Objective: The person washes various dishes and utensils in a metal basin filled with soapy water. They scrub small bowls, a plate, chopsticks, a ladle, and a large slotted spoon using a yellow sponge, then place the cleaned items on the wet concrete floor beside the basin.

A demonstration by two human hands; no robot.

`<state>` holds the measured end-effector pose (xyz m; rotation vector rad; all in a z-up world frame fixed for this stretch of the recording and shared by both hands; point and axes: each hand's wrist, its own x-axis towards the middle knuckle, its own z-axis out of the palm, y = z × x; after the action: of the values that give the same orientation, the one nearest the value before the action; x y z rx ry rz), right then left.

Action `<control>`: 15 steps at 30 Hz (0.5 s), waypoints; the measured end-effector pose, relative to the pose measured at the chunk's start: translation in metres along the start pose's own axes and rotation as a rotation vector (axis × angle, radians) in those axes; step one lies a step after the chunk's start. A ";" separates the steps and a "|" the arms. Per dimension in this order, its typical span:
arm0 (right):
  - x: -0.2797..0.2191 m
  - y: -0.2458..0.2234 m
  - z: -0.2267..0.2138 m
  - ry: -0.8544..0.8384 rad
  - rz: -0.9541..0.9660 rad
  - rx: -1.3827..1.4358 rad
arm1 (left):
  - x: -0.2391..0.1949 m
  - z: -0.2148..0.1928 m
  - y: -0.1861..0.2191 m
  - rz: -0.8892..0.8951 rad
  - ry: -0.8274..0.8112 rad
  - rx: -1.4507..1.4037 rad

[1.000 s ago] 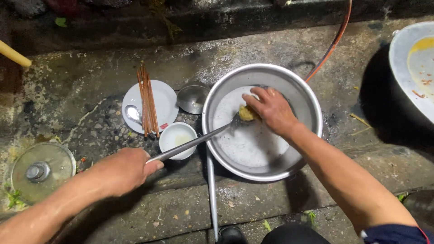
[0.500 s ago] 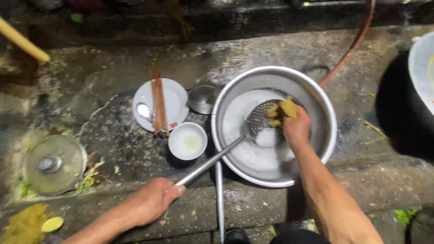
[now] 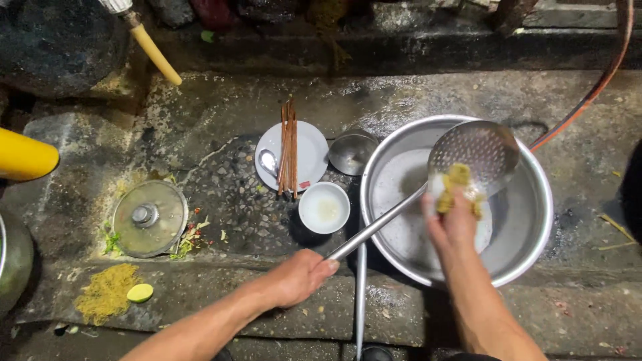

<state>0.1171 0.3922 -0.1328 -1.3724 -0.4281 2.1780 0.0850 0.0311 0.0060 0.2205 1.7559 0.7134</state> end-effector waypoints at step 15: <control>-0.003 0.010 -0.017 -0.170 -0.368 -0.466 | -0.003 -0.073 -0.004 0.152 0.279 -0.090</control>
<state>0.1304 0.3817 -0.1432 -1.2082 -1.2137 1.9590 0.0193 0.0006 0.0171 0.2016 1.9801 0.9688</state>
